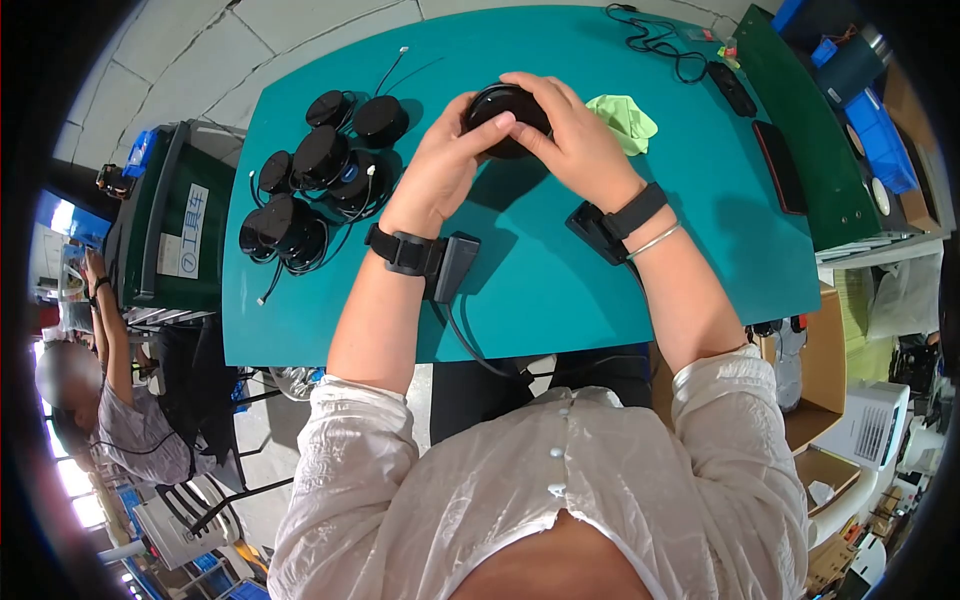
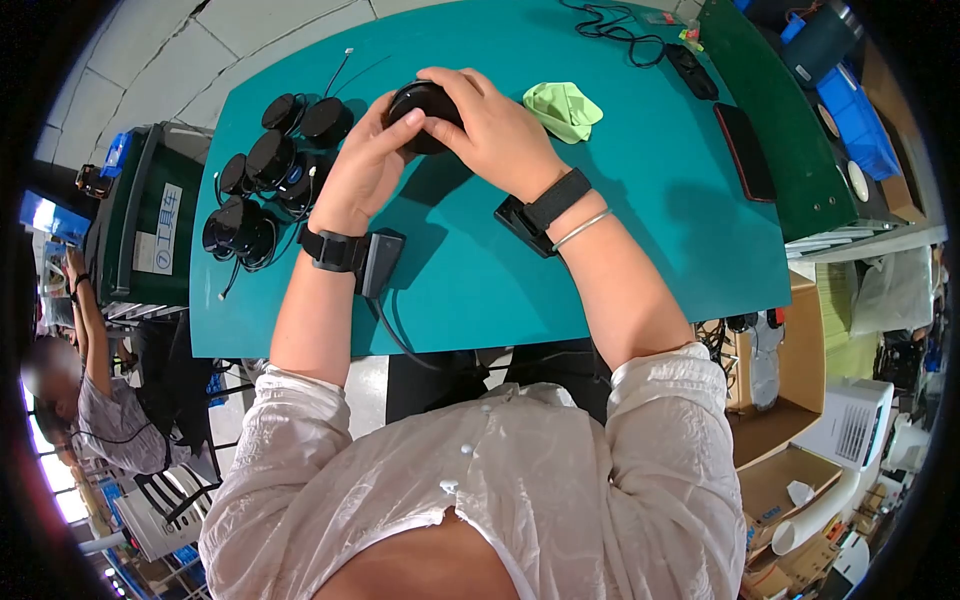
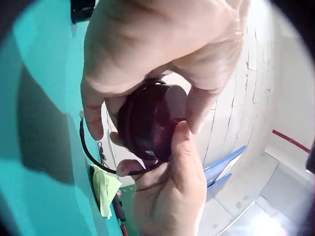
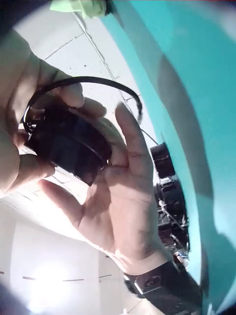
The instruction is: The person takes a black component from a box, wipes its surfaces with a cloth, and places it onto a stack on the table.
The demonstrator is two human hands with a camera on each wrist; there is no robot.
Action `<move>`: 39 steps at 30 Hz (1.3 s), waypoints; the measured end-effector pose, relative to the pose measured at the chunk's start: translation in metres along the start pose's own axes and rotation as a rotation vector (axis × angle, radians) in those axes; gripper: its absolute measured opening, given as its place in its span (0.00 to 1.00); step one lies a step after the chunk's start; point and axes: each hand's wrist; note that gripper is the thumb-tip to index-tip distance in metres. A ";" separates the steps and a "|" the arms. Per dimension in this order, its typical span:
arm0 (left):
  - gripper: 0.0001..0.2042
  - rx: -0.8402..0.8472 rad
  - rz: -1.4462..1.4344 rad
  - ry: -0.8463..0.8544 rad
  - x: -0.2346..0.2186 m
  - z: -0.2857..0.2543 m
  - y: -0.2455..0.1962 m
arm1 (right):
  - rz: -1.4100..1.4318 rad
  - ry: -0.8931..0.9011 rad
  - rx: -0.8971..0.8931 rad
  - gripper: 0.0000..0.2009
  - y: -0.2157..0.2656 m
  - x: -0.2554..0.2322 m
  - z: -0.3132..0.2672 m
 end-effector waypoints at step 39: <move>0.19 0.030 -0.203 -0.144 -0.006 0.002 0.006 | 0.198 0.017 0.076 0.27 -0.011 0.009 0.005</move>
Point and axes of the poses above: each hand's wrist, its own z-axis towards the middle knuckle, its own x-axis out of the palm, y = z × x, and after that the axes turned 9 degrees about x, right-handed
